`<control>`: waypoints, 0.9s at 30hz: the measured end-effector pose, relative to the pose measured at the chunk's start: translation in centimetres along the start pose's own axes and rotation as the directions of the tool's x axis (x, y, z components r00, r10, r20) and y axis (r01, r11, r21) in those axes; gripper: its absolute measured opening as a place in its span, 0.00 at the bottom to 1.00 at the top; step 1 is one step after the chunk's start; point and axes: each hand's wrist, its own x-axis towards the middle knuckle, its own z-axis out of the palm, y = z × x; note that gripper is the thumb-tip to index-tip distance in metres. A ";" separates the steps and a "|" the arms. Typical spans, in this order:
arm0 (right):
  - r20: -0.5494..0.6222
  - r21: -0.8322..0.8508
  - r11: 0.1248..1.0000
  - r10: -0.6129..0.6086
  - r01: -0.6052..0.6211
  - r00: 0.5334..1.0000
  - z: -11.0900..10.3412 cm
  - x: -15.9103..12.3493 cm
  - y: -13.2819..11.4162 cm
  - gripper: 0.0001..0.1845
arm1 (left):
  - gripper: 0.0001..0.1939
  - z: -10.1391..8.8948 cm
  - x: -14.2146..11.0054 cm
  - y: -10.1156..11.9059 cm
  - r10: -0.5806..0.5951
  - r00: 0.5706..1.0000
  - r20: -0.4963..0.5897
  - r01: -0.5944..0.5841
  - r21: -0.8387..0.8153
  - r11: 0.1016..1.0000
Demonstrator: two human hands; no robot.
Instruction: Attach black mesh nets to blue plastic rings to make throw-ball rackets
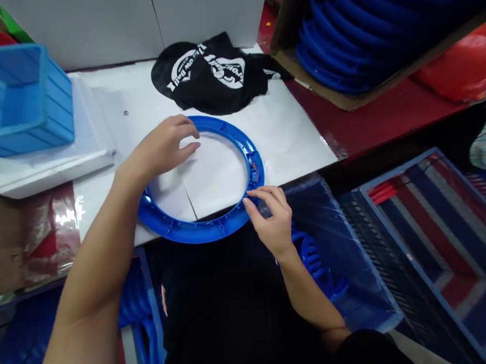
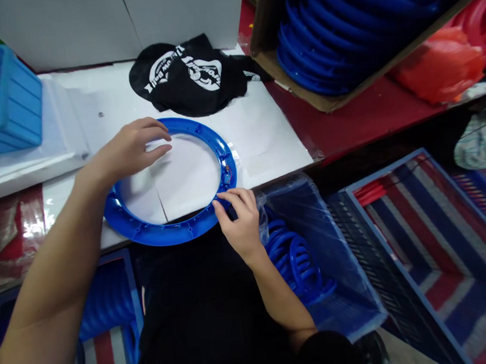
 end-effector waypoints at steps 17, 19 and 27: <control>0.060 -0.124 0.988 0.094 -0.086 0.994 -0.1 -0.1 -0.5 0.04 | 0.08 0.0 -2.0 0.3 -0.108 0.994 0.031 0.109 -0.031 0.994; 0.055 -0.119 0.990 0.082 -0.075 0.995 -0.3 -0.2 -0.5 0.05 | 0.08 -0.3 -2.1 0.1 -0.110 0.994 0.017 0.110 0.005 0.994; -0.001 0.093 0.951 0.296 -0.294 0.955 0.5 -3.7 -0.3 0.19 | 0.19 -1.0 -2.9 -2.8 -0.242 0.961 -0.133 0.257 0.115 0.959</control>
